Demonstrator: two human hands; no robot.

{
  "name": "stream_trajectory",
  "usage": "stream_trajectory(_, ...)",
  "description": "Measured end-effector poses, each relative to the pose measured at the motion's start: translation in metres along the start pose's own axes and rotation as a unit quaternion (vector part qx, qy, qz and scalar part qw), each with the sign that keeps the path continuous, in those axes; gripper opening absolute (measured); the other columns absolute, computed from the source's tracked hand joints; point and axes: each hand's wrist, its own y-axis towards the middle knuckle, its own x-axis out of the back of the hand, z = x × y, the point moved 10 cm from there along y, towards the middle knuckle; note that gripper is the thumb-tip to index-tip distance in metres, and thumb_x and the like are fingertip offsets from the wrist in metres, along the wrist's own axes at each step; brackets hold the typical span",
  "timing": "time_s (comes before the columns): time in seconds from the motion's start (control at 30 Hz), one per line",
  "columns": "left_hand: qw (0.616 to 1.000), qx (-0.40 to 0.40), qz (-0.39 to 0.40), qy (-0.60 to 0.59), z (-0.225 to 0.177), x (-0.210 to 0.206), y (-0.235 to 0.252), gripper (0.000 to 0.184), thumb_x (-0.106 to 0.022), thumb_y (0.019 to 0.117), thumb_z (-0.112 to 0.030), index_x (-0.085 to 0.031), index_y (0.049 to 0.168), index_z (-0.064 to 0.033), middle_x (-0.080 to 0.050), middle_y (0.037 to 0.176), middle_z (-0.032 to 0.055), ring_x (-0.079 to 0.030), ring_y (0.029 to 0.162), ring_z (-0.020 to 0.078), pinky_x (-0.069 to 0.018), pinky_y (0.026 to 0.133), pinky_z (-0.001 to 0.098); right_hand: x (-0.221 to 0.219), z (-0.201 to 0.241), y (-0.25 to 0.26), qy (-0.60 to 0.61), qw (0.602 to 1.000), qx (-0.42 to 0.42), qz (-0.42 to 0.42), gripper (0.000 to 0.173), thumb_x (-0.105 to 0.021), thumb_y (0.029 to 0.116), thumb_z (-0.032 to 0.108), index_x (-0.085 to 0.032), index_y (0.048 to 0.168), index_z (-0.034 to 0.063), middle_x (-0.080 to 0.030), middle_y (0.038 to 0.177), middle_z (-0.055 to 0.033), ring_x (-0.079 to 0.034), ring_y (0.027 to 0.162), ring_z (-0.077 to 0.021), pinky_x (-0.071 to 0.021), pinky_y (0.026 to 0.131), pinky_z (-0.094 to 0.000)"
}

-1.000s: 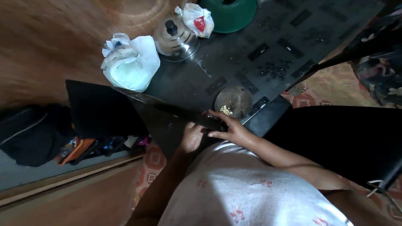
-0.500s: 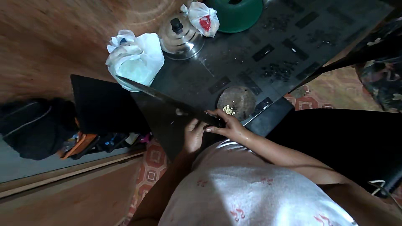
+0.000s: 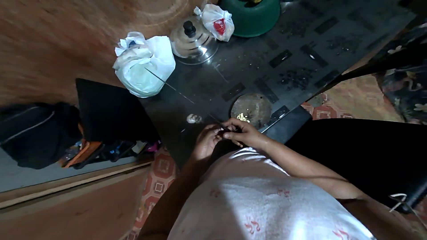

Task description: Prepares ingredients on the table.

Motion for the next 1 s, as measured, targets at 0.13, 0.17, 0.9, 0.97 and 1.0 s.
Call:
stream_trajectory(0.13, 0.999, 0.024, 0.023, 0.016, 0.006, 0.006, 0.002, 0.025, -0.051, 0.0974, -0.014, -0.059, 0.118, -0.0028, -0.07, 0.099, 0.0079, -0.07, 0.088, 0.0159, -0.0594, 0.084, 0.0329, -0.001, -0.007, 0.001, 0.063, 0.997, -0.025, 0.024, 0.022, -0.064, 0.1021, 0.023, -0.061, 0.117, 0.0081, -0.064, 0.086, -0.0012, -0.056, 0.056, -0.0064, -0.0515, 0.052, -0.0222)
stream_trajectory(0.17, 0.999, 0.028, 0.022, 0.016, 0.006, 0.007, 0.002, 0.025, -0.052, 0.097, -0.013, -0.059, 0.118, -0.0027, -0.07, 0.1, 0.0083, -0.07, 0.089, 0.017, -0.0595, 0.086, 0.034, -0.001, -0.01, 0.001, 0.075, 0.996, -0.033, 0.027, 0.02, -0.062, 0.1029, 0.024, -0.06, 0.116, 0.0085, -0.064, 0.088, -0.0015, -0.056, 0.056, -0.0063, -0.0516, 0.052, -0.0218)
stream_trajectory(0.9, 0.992, 0.117, -0.043, -0.008, 0.017, 0.011, 0.004, 0.027, -0.053, 0.1043, -0.009, -0.061, 0.128, 0.0016, -0.07, 0.111, 0.0121, -0.07, 0.098, 0.0186, -0.0578, 0.091, 0.031, 0.015, -0.034, 0.003, 0.121, 0.99, -0.072, -0.011, 0.021, -0.057, 0.1059, 0.025, -0.06, 0.117, 0.0077, -0.064, 0.093, -0.0038, -0.056, 0.057, -0.0078, -0.0505, 0.051, -0.0224)
stream_trajectory(0.97, 0.992, 0.118, -0.041, -0.014, 0.017, 0.014, 0.003, 0.028, -0.053, 0.1034, -0.008, -0.059, 0.129, 0.0018, -0.068, 0.114, 0.0134, -0.069, 0.1, 0.0202, -0.058, 0.091, 0.0326, 0.018, -0.038, 0.003, 0.123, 0.989, -0.077, -0.019, 0.021, -0.056, 0.1062, 0.026, -0.06, 0.117, 0.0078, -0.064, 0.093, -0.004, -0.056, 0.058, -0.008, -0.0505, 0.052, -0.0224)
stream_trajectory(1.0, 0.992, 0.117, -0.044, -0.021, 0.018, 0.016, 0.003, 0.028, -0.052, 0.103, -0.007, -0.058, 0.129, 0.0014, -0.068, 0.113, 0.0132, -0.07, 0.099, 0.0204, -0.0584, 0.09, 0.0328, 0.021, -0.039, 0.004, 0.12, 0.989, -0.078, -0.027, 0.021, -0.055, 0.1064, 0.026, -0.059, 0.117, 0.0076, -0.064, 0.093, -0.0041, -0.056, 0.058, -0.0079, -0.0503, 0.052, -0.0223)
